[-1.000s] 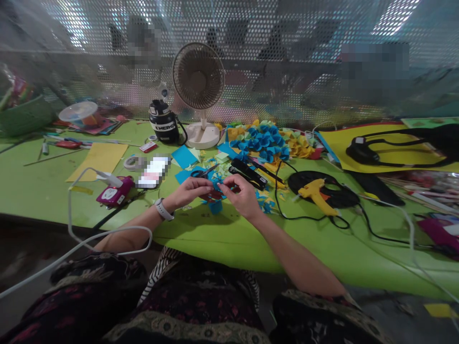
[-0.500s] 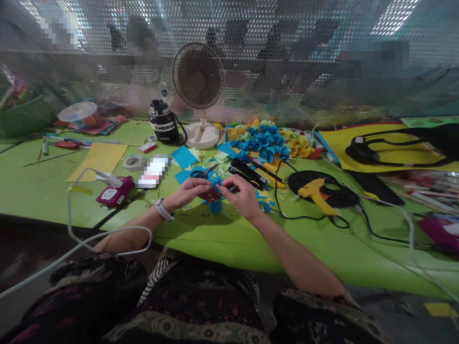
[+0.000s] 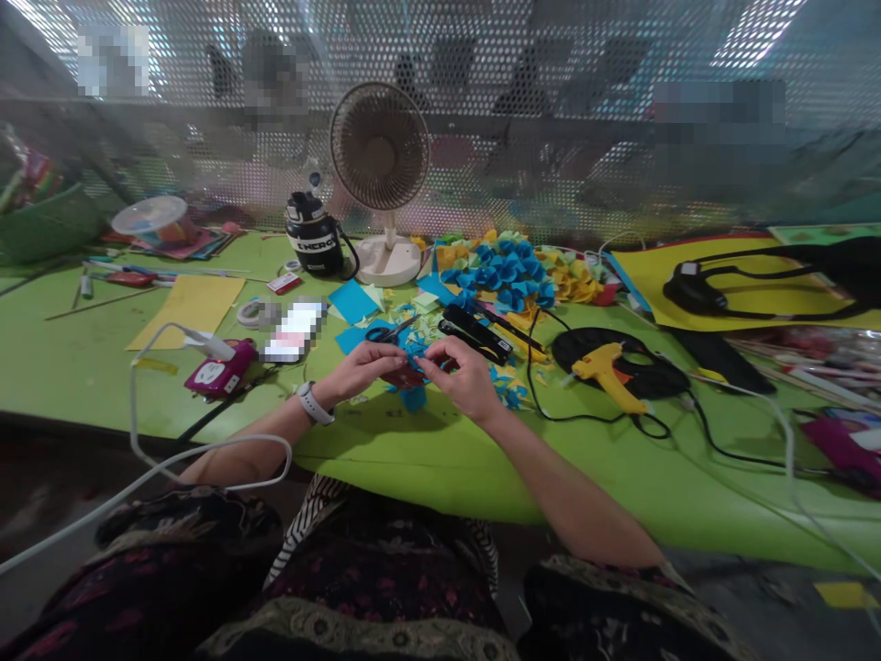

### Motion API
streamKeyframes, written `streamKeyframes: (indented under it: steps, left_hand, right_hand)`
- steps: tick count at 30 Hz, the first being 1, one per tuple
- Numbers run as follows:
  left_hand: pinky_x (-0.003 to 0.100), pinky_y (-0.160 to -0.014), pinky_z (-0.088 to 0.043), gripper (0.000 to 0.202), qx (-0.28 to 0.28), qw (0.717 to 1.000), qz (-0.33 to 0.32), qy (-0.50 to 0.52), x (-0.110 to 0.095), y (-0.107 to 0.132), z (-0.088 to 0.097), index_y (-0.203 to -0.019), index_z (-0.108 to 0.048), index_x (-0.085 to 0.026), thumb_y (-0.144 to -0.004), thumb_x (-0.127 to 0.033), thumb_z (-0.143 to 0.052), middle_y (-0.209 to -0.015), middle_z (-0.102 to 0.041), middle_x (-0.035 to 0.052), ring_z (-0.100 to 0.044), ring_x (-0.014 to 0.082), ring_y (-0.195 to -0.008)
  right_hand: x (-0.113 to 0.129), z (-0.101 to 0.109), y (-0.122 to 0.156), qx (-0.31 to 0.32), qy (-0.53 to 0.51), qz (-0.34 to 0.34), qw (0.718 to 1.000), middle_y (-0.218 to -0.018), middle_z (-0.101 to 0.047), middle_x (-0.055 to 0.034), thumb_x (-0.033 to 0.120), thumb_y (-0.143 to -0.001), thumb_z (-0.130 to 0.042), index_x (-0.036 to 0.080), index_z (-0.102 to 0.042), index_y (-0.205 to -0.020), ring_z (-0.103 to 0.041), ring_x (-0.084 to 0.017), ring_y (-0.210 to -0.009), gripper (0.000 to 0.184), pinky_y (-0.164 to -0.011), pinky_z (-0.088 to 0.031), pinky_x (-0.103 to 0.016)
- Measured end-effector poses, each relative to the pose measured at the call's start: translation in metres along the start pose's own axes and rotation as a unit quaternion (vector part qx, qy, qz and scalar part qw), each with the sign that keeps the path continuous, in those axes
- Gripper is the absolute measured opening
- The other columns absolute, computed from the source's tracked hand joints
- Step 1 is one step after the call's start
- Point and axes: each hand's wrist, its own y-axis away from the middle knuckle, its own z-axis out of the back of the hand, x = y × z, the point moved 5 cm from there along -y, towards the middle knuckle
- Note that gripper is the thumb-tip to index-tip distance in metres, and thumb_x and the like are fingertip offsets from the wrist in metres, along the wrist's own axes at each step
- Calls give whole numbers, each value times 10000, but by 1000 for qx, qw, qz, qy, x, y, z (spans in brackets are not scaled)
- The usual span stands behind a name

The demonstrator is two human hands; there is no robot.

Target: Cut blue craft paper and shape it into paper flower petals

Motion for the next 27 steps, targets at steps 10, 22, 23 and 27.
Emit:
streamKeyframes:
  steps: [10, 22, 23, 27]
  left_hand:
    - [344, -795, -623, 460, 0, 1000, 7, -2, 2, 0, 2, -847, -715, -90, -752, -533, -797, -835, -780, 151, -766, 232, -794]
    - [290, -743, -616, 437, -12, 999, 8, -29, 2, 0, 2, -835, -732, -85, -729, -500, -821, -818, -784, 135, -758, 188, -741]
    - [295, -742, -617, 443, -12, 1000, 9, -26, 1, 0, 2, -829, -729, -86, -725, -507, -821, -806, -782, 133, -758, 192, -737]
    - [321, -739, -622, 471, -11, 1000, 20, -7, -1, 1, 0, -810, -716, -88, -698, -531, -828, -773, -775, 130, -757, 209, -713]
  right_hand:
    - [1, 0, 1, 10, 5, 7, 1000, -763, -658, -32, 465, -841, -718, 208, -644, -729, -593, -148, -667, 290, -589, -488, -286]
    - [6, -3, 1, 28, 34, 25, 999, -793, -676, -41, 516, -857, -684, 220, -630, -739, -576, -153, -652, 323, -601, -490, -308]
    - [5, -2, 1, 25, 32, 13, 999, -778, -669, -37, 534, -847, -689, 220, -624, -742, -572, -153, -644, 338, -600, -487, -309]
    - [-5, 1, 1, 14, 2, -81, 997, -660, -597, 4, 640, -825, -665, 220, -562, -742, -545, -141, -586, 440, -572, -458, -293]
